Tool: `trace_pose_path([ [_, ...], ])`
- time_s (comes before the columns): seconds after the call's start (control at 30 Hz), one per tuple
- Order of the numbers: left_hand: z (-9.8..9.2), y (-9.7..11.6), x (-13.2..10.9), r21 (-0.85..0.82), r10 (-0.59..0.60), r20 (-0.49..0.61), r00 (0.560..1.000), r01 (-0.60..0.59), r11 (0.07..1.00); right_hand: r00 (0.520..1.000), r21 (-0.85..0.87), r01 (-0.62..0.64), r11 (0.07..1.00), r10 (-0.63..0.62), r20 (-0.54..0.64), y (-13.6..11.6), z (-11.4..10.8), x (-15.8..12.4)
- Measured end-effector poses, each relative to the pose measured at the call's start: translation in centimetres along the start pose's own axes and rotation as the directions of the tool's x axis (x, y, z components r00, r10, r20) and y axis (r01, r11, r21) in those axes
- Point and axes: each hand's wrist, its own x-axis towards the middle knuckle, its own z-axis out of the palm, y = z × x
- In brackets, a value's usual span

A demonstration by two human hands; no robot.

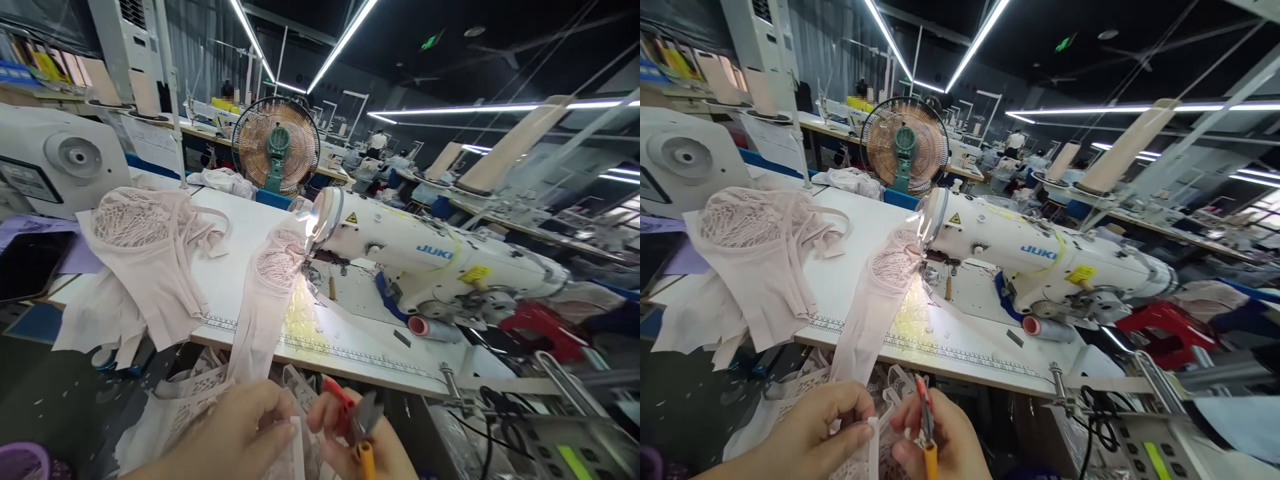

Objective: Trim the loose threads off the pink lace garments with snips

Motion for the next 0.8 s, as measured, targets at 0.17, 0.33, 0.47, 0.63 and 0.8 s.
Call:
trace_pose_path([
  [0.17, 0.5, 0.6, 0.6, -0.009, -0.030, 0.022, 0.999, 0.030, 1.000, 0.997, -0.095, -0.035, 0.995, 0.042, 0.068, -3.5, 0.8, 2.4],
  [0.33, 0.6, -0.1, 0.0, 0.010, -0.021, 0.003, 1.000, 0.021, 1.000, 0.997, -0.009, -0.078, 0.997, 0.078, -0.013, -2.7, 1.7, 2.1],
  [0.47, 1.1, -1.2, -0.4, 0.083, 0.055, -0.026, 0.998, -0.052, 0.995, 0.992, 0.189, -0.073, 0.979, 0.092, -0.092, -1.0, 2.2, 1.6],
  [0.63, 1.6, -1.1, 0.1, -0.225, -0.067, 0.035, 0.997, 0.074, 0.972, 0.991, 0.253, -0.133, 0.958, 0.135, 0.009, 0.1, 2.2, 1.9],
  [0.8, 1.3, -0.8, 0.9, -0.383, -0.210, 0.113, 0.971, 0.237, 0.893, 0.982, 0.169, -0.144, 0.975, 0.121, 0.142, -0.5, 0.9, 1.8],
])
